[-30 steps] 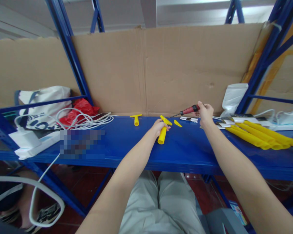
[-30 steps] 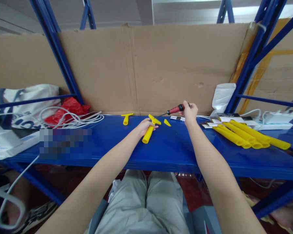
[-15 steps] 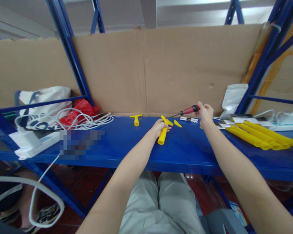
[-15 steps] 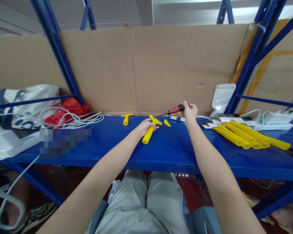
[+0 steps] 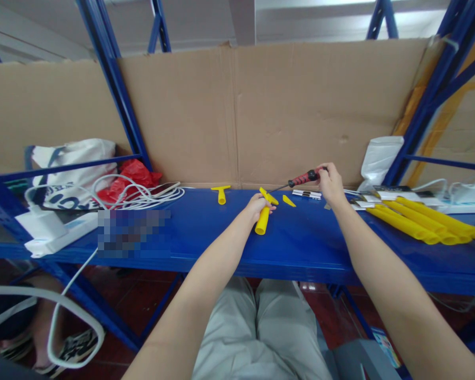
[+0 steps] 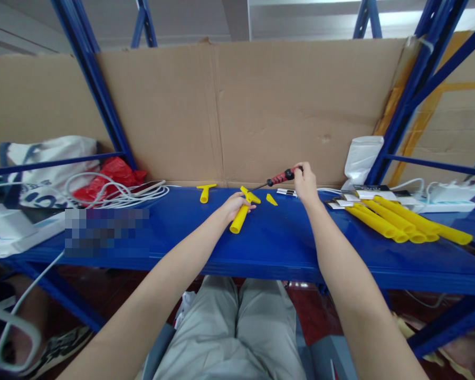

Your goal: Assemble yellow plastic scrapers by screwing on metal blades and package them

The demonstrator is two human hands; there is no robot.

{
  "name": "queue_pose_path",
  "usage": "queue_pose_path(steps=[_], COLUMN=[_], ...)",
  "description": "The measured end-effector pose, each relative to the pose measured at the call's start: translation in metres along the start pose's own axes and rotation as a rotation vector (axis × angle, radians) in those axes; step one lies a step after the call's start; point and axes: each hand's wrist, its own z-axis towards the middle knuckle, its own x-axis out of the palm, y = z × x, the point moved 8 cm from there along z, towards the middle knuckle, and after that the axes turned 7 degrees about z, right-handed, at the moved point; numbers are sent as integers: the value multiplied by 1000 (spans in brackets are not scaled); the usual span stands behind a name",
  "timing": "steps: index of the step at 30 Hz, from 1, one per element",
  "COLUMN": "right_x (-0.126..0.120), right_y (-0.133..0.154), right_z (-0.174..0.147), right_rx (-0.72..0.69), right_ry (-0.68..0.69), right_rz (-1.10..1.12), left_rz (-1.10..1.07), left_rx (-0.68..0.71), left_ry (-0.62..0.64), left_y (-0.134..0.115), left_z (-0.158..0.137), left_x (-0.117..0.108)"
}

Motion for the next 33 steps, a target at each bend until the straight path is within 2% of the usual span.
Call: queue_pose_path(steps=[3,5,9,17,21,25,33], right_x=[-1,-2,1,13,15,12,11], right_y=[1,-1,-8,-10,-10,-12,-18], right_z=[0,1,3,0,-1,2,3], right_rx=[-49,-30,97,336,357,309,351], right_ry=[-8,-30,-40,119,137,92,46], right_rz=[-37,26,276,651,674,684,672], left_rz=[8,21,56,71,79,79,75], left_rx=[-2,1,9,11,7,15,20], left_ry=[-7,-7,-4,-1,-3,2,5], left_y=[-1,-1,-2,-3,-2,-3,-2], left_z=[-1,-2,-1,-2,-3,-2,0], left_x=[0,0,0,1,1,1,0])
